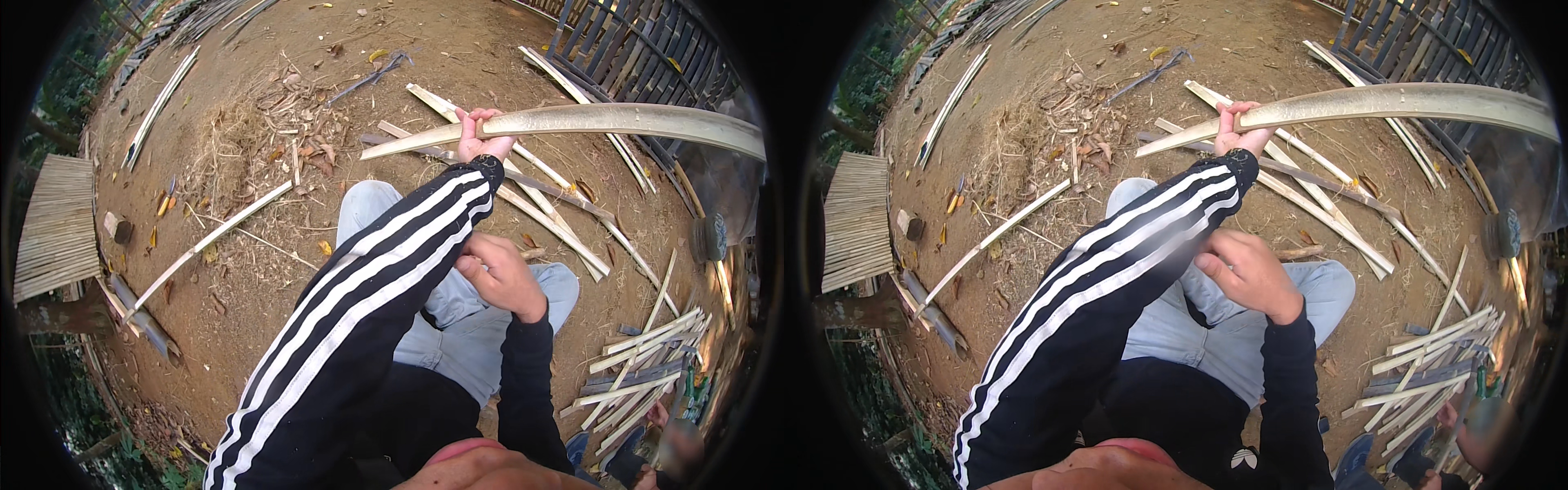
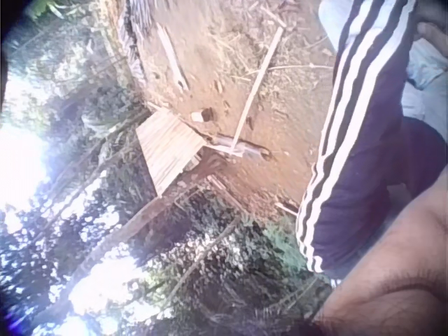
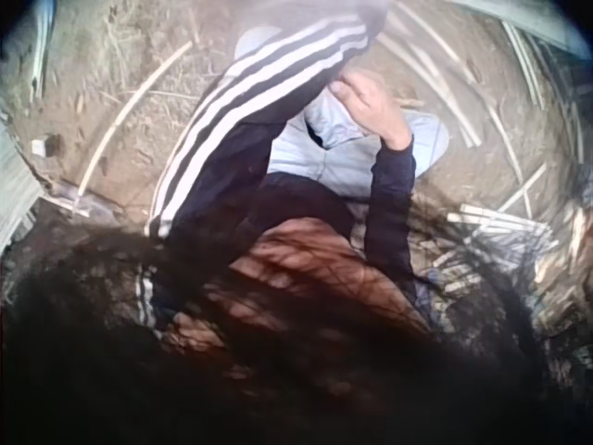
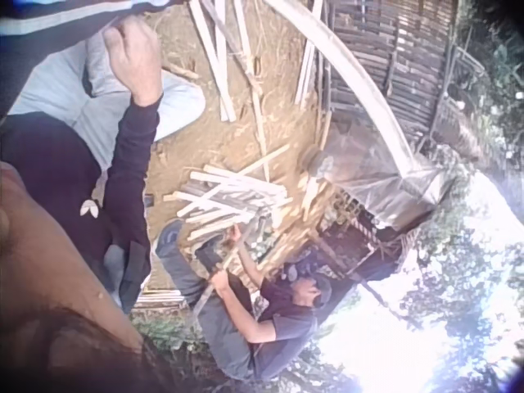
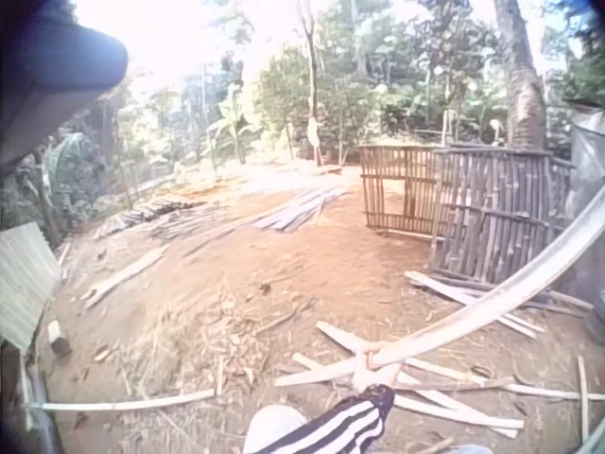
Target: The person scrapes a bamboo strip with a sickle while sitting cross-legged on the ground, handling the long material by hand.
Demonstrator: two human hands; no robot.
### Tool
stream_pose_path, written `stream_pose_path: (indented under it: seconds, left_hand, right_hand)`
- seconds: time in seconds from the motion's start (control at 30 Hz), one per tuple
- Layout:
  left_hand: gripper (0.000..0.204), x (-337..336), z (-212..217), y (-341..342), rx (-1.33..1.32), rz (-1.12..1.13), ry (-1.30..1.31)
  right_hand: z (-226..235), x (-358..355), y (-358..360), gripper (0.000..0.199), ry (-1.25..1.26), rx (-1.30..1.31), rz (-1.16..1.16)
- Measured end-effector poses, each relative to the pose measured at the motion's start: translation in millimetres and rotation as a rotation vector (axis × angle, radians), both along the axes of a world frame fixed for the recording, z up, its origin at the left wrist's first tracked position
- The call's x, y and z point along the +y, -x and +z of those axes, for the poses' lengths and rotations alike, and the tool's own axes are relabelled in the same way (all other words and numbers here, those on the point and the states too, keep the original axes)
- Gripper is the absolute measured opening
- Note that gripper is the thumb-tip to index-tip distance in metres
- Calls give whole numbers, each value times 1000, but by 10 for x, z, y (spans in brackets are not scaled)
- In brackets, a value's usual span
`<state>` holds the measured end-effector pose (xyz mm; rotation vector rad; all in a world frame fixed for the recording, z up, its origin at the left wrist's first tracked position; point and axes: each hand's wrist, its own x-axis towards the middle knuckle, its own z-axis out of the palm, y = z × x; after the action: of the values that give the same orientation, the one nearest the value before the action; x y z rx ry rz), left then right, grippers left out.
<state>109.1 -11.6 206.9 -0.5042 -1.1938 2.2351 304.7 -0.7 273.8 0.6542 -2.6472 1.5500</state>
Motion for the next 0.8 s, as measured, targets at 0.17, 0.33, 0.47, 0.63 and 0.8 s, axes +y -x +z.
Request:
stream_pose_path:
  seconds: [0.17, 0.33, 0.47, 0.63, 0.8]
  left_hand:
    - [19, -22, -679, -189, -27, 138, 260]
    - [17, 116, -961, -471, -100, 139, 182]
    - [7, 70, -1274, -428, -115, 31, 472]
    - [16, 89, -1464, -368, -59, 96, 416]
    - [18, 173, -1330, -267, -62, 120, 533]
  right_hand:
    - [474, 239, 171, 39, -124, 233, -236]
    - [-100, 10, 501, 51, 76, 140, 50]
    - [-531, 520, 38, 52, -768, 169, -272]
    - [-64, 484, 111, 52, -469, 282, -554]
    - [-803, 333, 90, 49, -285, 94, -455]
